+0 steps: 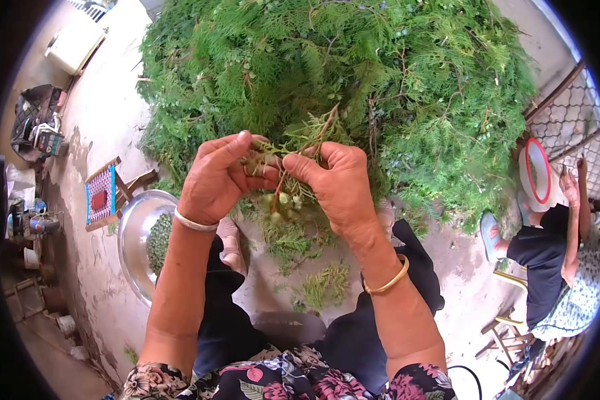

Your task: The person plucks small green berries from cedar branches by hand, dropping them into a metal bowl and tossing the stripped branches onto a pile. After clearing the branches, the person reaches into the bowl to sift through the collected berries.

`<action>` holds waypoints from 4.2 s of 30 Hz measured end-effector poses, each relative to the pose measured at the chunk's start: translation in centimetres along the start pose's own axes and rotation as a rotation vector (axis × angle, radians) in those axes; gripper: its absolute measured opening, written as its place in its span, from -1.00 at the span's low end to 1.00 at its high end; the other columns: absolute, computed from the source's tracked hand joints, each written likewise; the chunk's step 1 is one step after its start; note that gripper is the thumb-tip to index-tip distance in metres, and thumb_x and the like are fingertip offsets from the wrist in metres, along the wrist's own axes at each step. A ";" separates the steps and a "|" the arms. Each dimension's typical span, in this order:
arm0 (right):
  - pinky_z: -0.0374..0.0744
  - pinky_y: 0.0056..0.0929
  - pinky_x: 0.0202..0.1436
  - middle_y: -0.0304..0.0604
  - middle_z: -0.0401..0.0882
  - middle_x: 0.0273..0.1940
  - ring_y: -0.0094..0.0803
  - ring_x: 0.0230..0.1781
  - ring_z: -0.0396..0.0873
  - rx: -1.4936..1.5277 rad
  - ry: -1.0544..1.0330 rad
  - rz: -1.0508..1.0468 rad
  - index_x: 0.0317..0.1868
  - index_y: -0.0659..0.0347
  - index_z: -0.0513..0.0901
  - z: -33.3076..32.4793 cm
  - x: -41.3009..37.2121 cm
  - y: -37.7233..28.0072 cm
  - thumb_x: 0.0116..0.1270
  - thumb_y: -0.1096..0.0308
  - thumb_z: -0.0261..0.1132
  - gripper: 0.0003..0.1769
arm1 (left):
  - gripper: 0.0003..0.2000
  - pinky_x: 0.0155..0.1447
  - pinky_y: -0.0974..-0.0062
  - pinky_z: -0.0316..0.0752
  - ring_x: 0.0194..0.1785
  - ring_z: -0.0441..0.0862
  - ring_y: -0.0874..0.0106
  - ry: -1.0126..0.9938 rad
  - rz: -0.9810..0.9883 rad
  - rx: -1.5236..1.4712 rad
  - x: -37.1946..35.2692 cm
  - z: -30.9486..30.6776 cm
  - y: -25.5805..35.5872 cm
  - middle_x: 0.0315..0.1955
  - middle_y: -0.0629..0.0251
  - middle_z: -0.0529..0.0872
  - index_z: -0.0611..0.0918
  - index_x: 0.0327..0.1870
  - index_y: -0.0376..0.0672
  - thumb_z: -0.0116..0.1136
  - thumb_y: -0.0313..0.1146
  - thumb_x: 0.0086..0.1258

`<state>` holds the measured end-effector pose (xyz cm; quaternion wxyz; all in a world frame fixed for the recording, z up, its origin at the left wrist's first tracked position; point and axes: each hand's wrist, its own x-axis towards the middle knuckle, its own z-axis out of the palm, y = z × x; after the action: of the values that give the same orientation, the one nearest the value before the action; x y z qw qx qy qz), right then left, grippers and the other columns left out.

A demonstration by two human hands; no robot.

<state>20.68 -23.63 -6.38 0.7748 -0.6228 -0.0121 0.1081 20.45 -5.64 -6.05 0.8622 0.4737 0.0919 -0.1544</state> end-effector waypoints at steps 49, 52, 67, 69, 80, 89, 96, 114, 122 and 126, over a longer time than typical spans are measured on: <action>0.63 -0.42 -0.26 -0.13 0.63 -0.33 -0.37 -0.38 0.63 0.403 0.250 -0.086 -0.20 0.28 0.55 -0.9 1.9 0.8 0.26 0.48 0.27 -0.88 | -0.73 -0.37 0.50 0.57 -0.47 0.52 0.58 -0.030 -0.139 0.086 -1.2 1.9 -2.6 -0.47 0.31 0.58 0.55 -0.24 -0.31 0.18 -0.23 0.33; 0.63 -0.42 -0.27 -0.13 0.63 -0.34 -0.37 -0.38 0.63 0.406 0.237 -0.076 -0.20 0.27 0.55 -0.5 1.7 0.8 0.26 0.48 0.27 -0.88 | -0.69 -0.34 0.51 0.57 -0.45 0.51 0.59 -0.048 -0.156 0.038 -1.3 2.2 -2.5 -0.43 0.32 0.60 0.57 -0.20 -0.31 0.13 -0.17 0.37; 0.53 -0.61 -0.32 -0.26 0.61 -0.34 -0.60 -0.40 0.53 0.462 0.094 0.108 -0.21 0.26 0.59 0.0 1.3 0.2 0.18 0.54 0.31 -0.85 | -0.75 -0.44 0.38 0.53 -0.45 0.60 0.40 -0.067 -0.181 -0.103 -1.1 2.1 -2.3 -0.44 0.22 0.64 0.59 -0.29 -0.32 0.11 -0.25 0.34; 0.55 -0.58 -0.31 -0.24 0.61 -0.35 -0.56 -0.40 0.55 0.378 0.119 0.080 -0.21 0.25 0.58 0.1 1.1 0.4 0.20 0.54 0.31 -0.85 | -0.76 -0.45 0.39 0.51 -0.45 0.59 0.41 -0.065 -0.182 -0.095 -1.4 2.5 -2.3 -0.47 0.25 0.62 0.58 -0.29 -0.31 0.13 -0.25 0.33; 0.56 -0.55 -0.40 -0.20 0.61 -0.38 -0.51 -0.46 0.56 0.302 0.294 -0.022 -0.23 0.25 0.56 0.1 1.6 1.3 0.20 0.54 0.31 -0.86 | -0.84 -0.61 0.60 0.29 -0.65 0.29 0.64 -0.030 -0.232 -0.026 -2.0 4.0 -2.9 -0.61 0.41 0.44 0.52 -0.34 -0.26 0.17 -0.34 0.31; 0.51 -0.58 -0.38 -0.26 0.62 -0.39 -0.55 -0.48 0.53 0.395 0.381 -0.081 -0.26 0.27 0.60 -2.0 2.7 0.4 0.16 0.58 0.32 -0.87 | -0.77 -0.41 0.44 0.58 -0.56 0.46 0.53 -0.150 -0.344 -0.088 -2.8 3.4 -3.9 -0.51 0.13 0.60 0.53 -0.40 -0.29 0.08 -0.29 0.37; 0.55 -0.58 -0.39 -0.23 0.61 -0.40 -0.55 -0.48 0.53 0.401 0.272 0.063 -0.28 0.28 0.60 -1.4 1.9 -0.3 0.18 0.58 0.31 -0.90 | -0.76 -0.38 0.48 0.53 -0.42 0.53 0.47 0.100 -0.188 -0.127 -1.6 2.3 -3.7 -0.41 0.20 0.61 0.57 -0.21 -0.27 0.11 -0.23 0.38; 0.58 -0.52 -0.33 -0.21 0.63 -0.35 -0.51 -0.43 0.56 0.396 0.414 -0.036 -0.26 0.29 0.59 -2.8 2.8 -0.1 0.19 0.60 0.27 -0.89 | -0.83 -0.58 0.69 0.28 -0.58 0.36 0.62 -0.123 -0.193 -0.071 -2.9 2.8 -2.6 -0.46 0.23 0.57 0.57 -0.25 -0.32 0.17 -0.38 0.31; 0.59 -0.49 -0.42 -0.20 0.60 -0.40 -0.46 -0.45 0.59 0.423 0.321 0.080 -0.22 0.26 0.57 -2.8 2.3 0.0 0.22 0.49 0.31 -0.87 | -0.86 -0.54 0.70 0.29 -0.48 0.49 0.54 -0.017 -0.143 -0.167 -2.7 2.2 -2.7 -0.43 0.16 0.62 0.54 -0.30 -0.26 0.15 -0.37 0.31; 0.58 -0.52 -0.44 -0.22 0.60 -0.41 -0.47 -0.47 0.58 0.415 0.243 0.138 -0.22 0.26 0.57 -2.8 2.4 0.8 0.22 0.49 0.31 -0.87 | -0.87 -0.54 0.73 0.27 -0.50 0.48 0.60 0.042 -0.115 0.007 -2.3 2.1 -2.5 -0.48 0.28 0.61 0.55 -0.27 -0.24 0.19 -0.38 0.29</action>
<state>23.32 -25.73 -8.02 0.8726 -0.4583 0.1461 0.0851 17.47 -8.31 -6.23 0.8480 0.4738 0.1365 -0.1942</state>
